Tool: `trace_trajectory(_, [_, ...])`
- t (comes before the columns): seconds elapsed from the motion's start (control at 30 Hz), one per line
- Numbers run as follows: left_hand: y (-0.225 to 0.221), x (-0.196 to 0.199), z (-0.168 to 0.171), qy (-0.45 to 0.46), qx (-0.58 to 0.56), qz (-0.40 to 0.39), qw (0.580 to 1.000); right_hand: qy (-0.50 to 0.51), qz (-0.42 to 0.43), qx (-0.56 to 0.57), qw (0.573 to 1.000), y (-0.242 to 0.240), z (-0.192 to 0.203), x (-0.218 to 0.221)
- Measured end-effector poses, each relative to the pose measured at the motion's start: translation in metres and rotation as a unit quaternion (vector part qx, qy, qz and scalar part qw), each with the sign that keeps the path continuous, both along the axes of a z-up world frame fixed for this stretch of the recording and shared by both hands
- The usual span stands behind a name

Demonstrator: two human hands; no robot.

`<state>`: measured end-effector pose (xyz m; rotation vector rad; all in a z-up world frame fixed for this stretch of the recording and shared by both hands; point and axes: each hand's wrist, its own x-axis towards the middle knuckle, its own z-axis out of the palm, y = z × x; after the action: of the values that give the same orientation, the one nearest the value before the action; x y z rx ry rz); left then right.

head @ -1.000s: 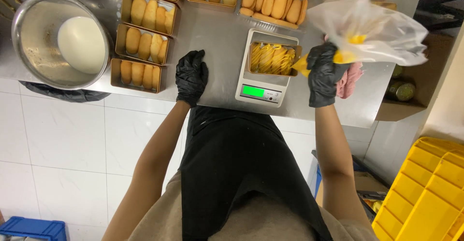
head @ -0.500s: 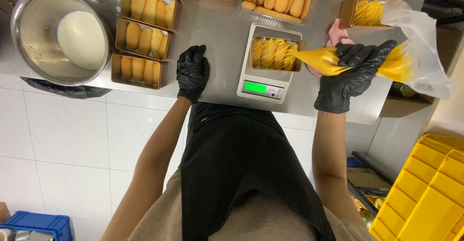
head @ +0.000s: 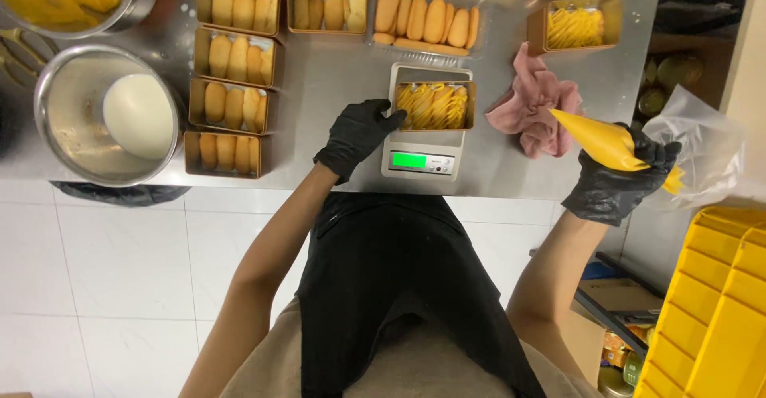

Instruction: Piping yellow cream into boxes filled with ladyfinger biscuits and using a digital scale to weight them.

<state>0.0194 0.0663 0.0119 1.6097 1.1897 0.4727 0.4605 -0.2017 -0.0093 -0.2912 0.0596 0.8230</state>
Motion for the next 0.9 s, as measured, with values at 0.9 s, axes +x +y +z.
trace_trajectory(0.9, [-0.070,0.434,-0.189,-0.031,0.096,-0.092,0.991,0.058,-0.286,-0.331,0.898,-0.230,0.014,-0.052])
